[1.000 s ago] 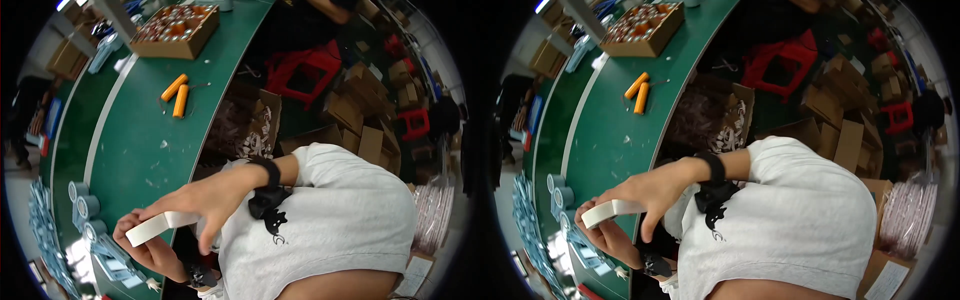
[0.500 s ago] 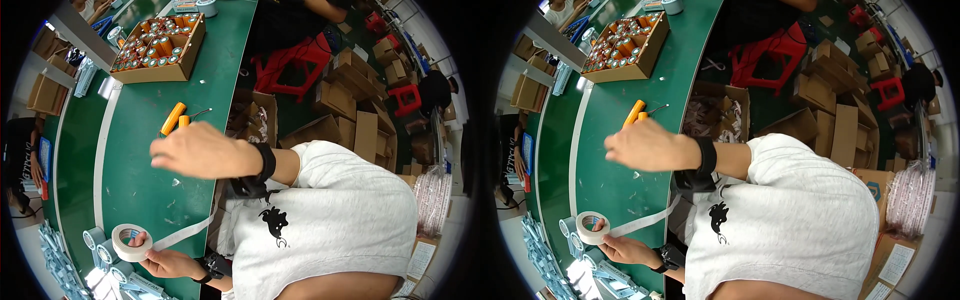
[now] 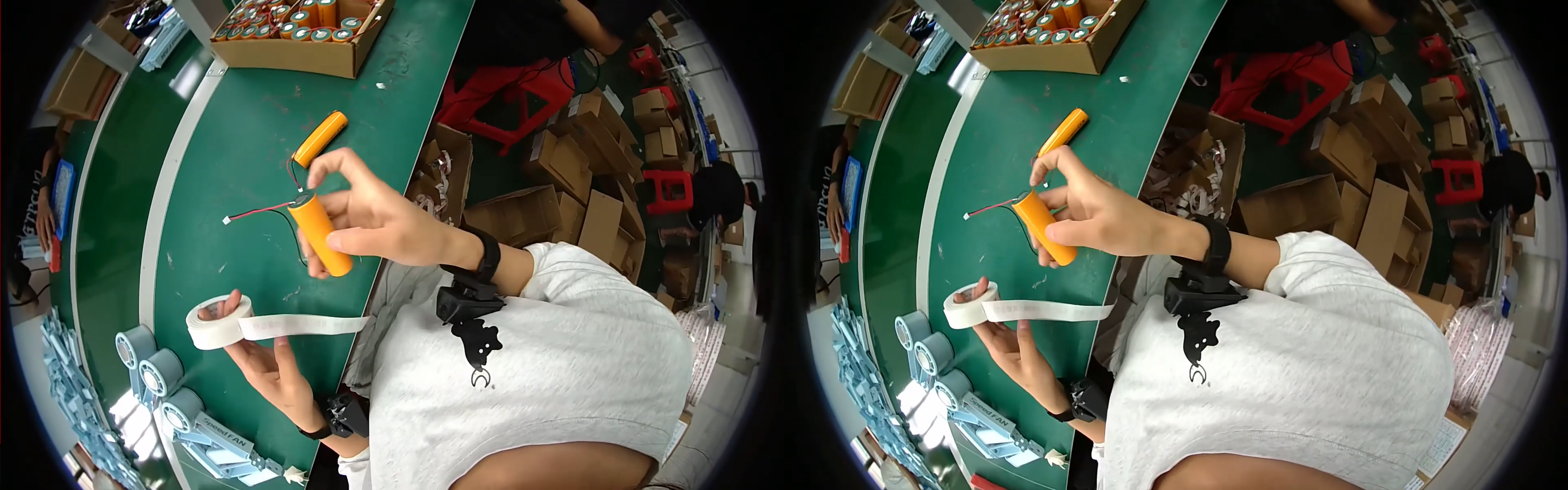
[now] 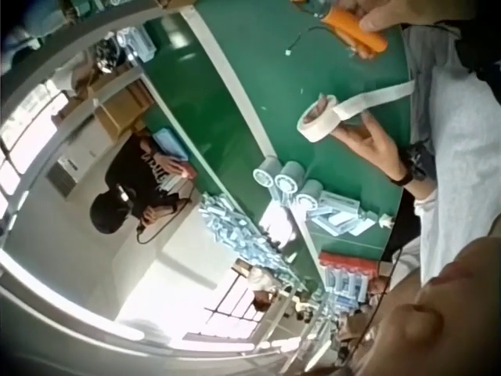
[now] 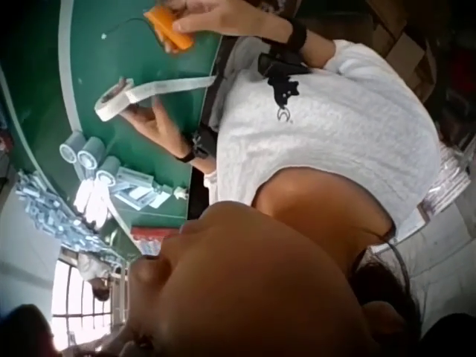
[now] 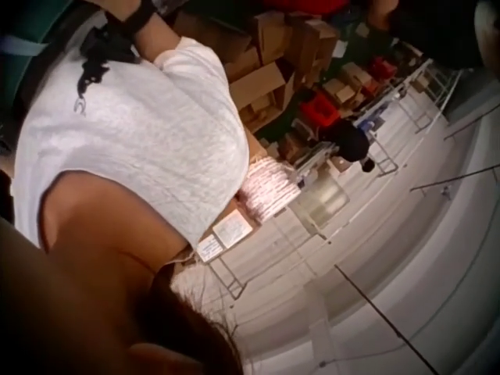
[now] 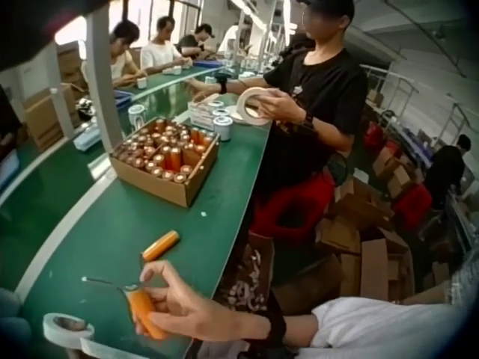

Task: The person picks up a battery, applies a strip of tape to it, and presses the battery into a plastic fan housing before setting the unit aside. This process is repeated multiple times with other batteries and fan housings.

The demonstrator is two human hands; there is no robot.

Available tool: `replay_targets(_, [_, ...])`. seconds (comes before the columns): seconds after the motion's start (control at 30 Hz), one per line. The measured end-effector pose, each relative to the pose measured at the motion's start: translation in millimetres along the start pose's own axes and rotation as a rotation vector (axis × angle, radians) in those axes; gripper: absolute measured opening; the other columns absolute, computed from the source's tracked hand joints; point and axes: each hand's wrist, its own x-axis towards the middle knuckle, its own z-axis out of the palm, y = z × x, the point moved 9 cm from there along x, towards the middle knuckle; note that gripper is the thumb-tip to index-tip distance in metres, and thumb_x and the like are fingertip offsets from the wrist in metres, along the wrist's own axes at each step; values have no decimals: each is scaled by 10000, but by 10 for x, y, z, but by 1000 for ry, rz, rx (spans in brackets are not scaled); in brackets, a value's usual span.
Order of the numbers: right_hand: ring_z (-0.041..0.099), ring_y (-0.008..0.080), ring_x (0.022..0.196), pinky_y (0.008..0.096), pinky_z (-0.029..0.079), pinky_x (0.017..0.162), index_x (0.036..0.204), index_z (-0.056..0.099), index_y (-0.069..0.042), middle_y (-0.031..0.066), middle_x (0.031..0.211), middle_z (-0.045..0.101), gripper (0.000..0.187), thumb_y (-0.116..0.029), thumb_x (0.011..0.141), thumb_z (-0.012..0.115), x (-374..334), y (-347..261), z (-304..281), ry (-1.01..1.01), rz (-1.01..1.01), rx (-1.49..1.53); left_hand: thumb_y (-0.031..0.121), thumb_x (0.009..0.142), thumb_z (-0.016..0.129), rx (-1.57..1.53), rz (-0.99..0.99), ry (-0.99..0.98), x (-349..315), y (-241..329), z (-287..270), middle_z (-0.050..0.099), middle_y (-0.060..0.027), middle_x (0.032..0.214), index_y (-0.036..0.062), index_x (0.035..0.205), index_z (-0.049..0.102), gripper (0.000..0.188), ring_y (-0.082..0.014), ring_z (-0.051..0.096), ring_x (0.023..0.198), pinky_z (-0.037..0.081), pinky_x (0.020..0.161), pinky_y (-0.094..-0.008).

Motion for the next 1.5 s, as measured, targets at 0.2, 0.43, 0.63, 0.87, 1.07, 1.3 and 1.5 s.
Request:
replay_targets(0.2, [525, 112, 729, 251, 438, 666, 1059, 410, -46, 94, 904, 556, 317, -77, 807, 600, 352, 536, 375, -141, 190, 85, 157, 690, 556, -80, 112, -61, 27, 85, -116, 342, -217, 1326, -46, 1374, 127, 833, -294, 306, 1252, 185, 1048, -382])
replay_targets(0.43, [484, 73, 673, 238, 397, 577, 935, 524, -8, 69, 830, 562, 278, -168, 769, 679, 308, 645, 692, -329, 263, -468, 121, 642, 536, -18, 123, 45, 56, 150, -244, 350, -240, 1323, -40, 1376, 123, 857, -312, 285, 1276, 186, 1055, -407])
replay_targets(0.63, [499, 100, 572, 272, 398, 520, 938, 533, 47, 88, 734, 583, 313, -198, 785, 654, 305, 485, 475, -220, 114, -572, 136, 656, 501, -126, 248, 301, 85, 262, -738, 374, -228, 1311, -21, 1376, 161, 811, -331, 308, 1261, 204, 1053, -394])
replay_targets(0.87, [546, 116, 658, 263, 441, 591, 975, 514, 44, 96, 800, 574, 235, -166, 876, 552, 385, 352, 330, -197, 143, -160, 438, 813, 426, 330, 181, 50, -43, 182, -550, 363, -240, 1315, -43, 1318, 260, 717, -336, 300, 1242, 160, 1032, -443])
replay_targets(1.07, [579, 187, 734, 303, 462, 653, 990, 532, 59, 126, 875, 564, 221, -113, 853, 552, 466, -16, 628, -187, -97, -437, 790, 736, 232, 881, 288, -152, -81, 83, -286, 395, -226, 1253, -59, 1251, 332, 997, -338, 290, 1228, 128, 994, -486])
replay_targets(1.3, [543, 272, 782, 330, 447, 706, 965, 522, 75, 145, 904, 522, 201, -68, 825, 540, 293, -101, 1076, -250, -473, -946, 736, 731, 361, 1265, 379, -280, -105, 96, -121, 422, -195, 1225, -58, 1192, 385, 918, -319, 350, 1172, 182, 930, -493])
replay_targets(1.5, [538, 282, 782, 341, 446, 710, 977, 514, 76, 152, 894, 527, 197, -73, 848, 513, 447, 90, 993, -116, -354, -736, 466, 798, 564, 1182, 381, 26, -74, 220, -185, 516, -162, 1053, -50, 1114, 443, 618, -307, 451, 999, 254, 832, -446])
